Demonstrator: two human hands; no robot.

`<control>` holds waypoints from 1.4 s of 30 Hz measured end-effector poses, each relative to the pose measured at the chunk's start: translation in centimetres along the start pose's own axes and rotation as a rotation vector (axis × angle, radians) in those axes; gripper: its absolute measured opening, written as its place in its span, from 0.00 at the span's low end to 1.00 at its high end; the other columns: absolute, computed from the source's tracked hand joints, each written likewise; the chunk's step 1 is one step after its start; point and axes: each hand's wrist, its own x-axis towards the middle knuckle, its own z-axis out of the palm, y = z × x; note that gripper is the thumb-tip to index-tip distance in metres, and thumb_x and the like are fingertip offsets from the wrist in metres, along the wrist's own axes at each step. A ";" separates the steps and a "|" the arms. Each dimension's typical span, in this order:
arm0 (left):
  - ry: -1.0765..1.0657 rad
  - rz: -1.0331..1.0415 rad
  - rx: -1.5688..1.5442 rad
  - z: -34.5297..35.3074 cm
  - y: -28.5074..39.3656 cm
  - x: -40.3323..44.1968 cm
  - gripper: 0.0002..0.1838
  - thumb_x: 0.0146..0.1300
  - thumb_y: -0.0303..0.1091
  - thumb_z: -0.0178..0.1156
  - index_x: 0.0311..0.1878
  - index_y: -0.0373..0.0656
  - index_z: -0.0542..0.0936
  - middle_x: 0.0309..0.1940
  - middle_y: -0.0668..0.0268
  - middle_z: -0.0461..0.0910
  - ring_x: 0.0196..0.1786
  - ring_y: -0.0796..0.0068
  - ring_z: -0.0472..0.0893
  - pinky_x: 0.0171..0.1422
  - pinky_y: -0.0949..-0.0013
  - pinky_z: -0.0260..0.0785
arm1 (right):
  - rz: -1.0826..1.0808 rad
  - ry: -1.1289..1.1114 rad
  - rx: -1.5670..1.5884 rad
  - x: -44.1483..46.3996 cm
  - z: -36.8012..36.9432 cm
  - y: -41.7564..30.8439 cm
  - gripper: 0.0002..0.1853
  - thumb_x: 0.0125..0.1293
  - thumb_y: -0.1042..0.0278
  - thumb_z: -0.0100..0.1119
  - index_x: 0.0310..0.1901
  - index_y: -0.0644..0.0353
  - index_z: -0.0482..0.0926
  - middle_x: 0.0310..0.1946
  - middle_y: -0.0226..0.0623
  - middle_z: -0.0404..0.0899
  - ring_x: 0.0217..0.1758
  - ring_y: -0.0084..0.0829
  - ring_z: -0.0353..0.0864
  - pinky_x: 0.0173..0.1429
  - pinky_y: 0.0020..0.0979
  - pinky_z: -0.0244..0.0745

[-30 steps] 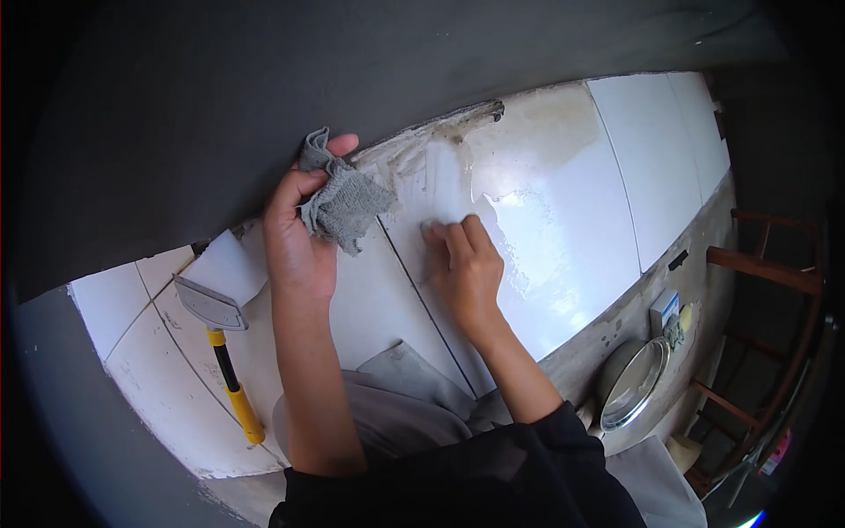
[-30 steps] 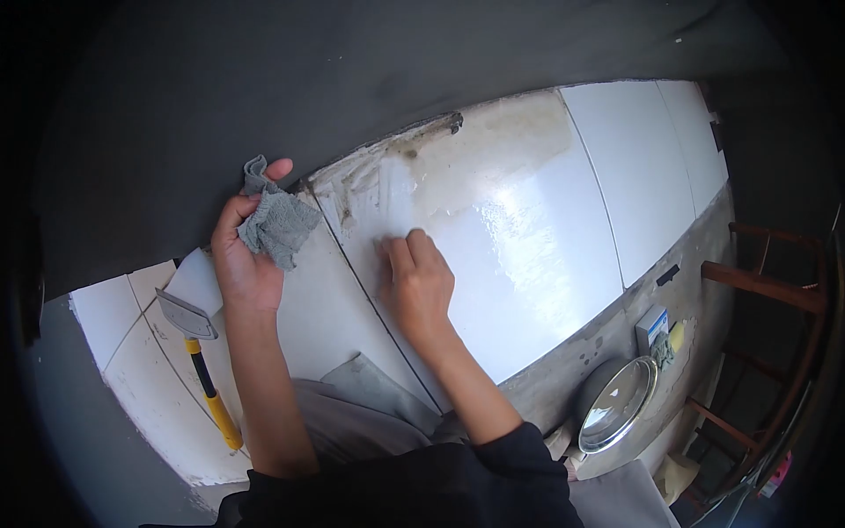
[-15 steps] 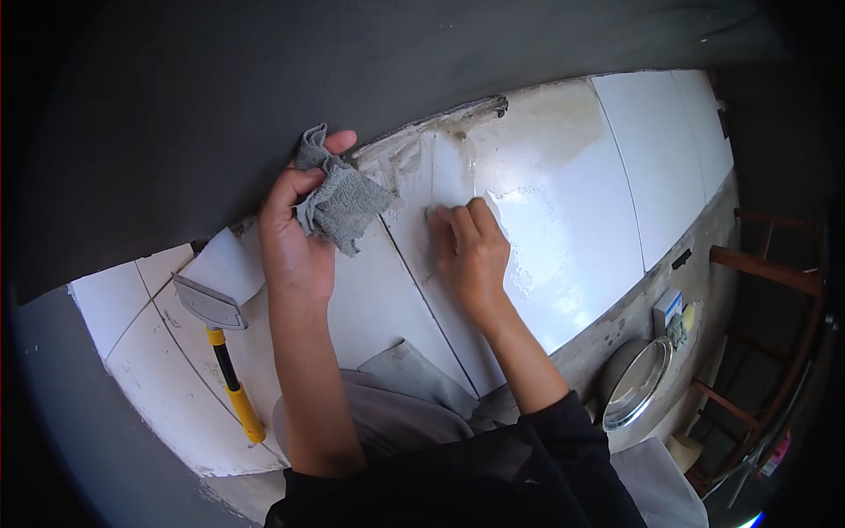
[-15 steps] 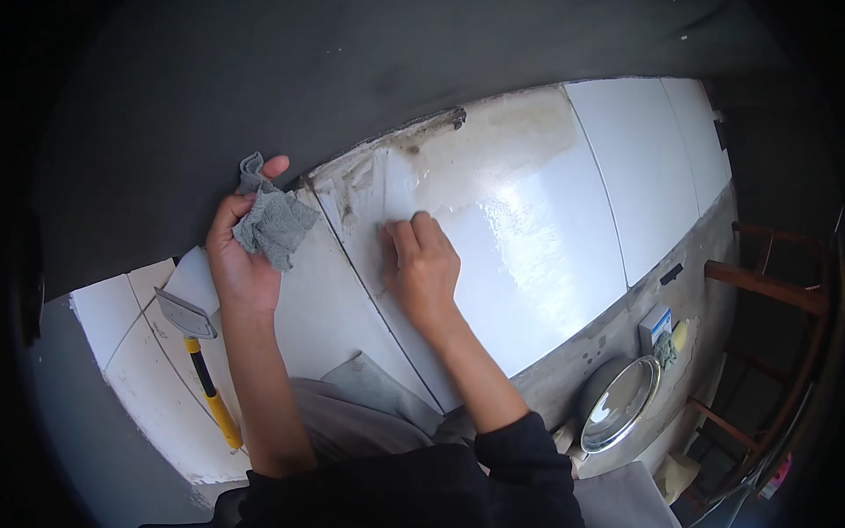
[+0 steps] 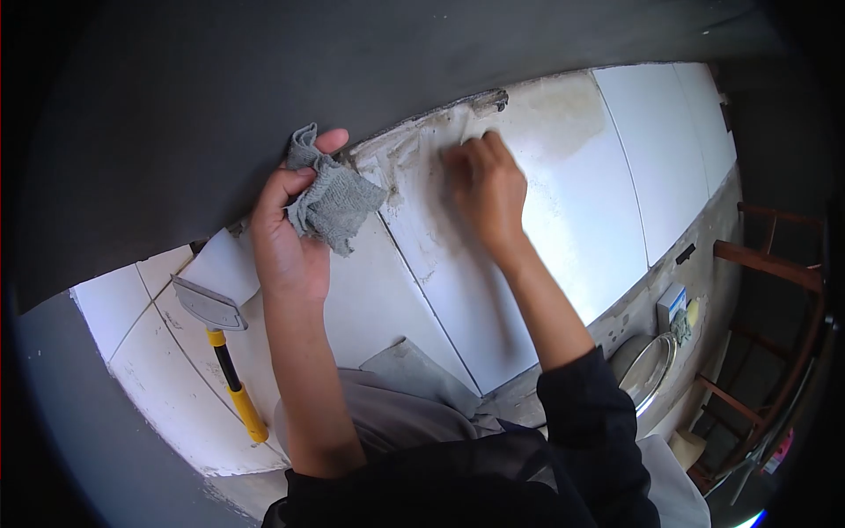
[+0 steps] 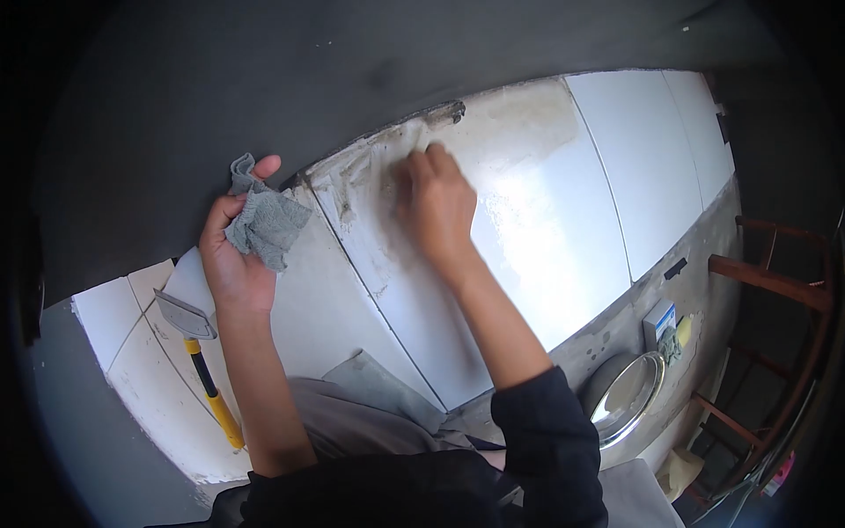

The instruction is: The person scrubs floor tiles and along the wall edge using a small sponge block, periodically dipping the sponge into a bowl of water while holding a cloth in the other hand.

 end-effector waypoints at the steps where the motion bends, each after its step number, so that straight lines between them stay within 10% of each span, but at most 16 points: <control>1: -0.008 -0.005 0.006 -0.1 -0.1 0.0 0.22 0.63 0.35 0.46 0.56 0.34 0.78 0.53 0.61 0.81 0.44 0.81 0.80 0.55 0.74 0.72 | 0.057 0.039 -0.012 1.8 0.5 0.8 0.02 0.55 0.76 0.63 0.29 0.59 0.78 0.31 0.40 0.75 0.36 0.44 0.80 0.37 0.43 0.75; 42: 0.047 -0.039 -0.097 -0.5 0.5 -0.2 0.15 0.63 0.33 0.51 0.48 0.37 0.80 0.44 0.62 0.83 0.43 0.75 0.81 0.52 0.70 0.74 | 0.041 -0.064 -0.004 -3.1 -0.5 -2.6 0.05 0.51 0.77 0.66 0.27 0.57 0.78 0.28 0.39 0.73 0.33 0.42 0.79 0.34 0.41 0.76</control>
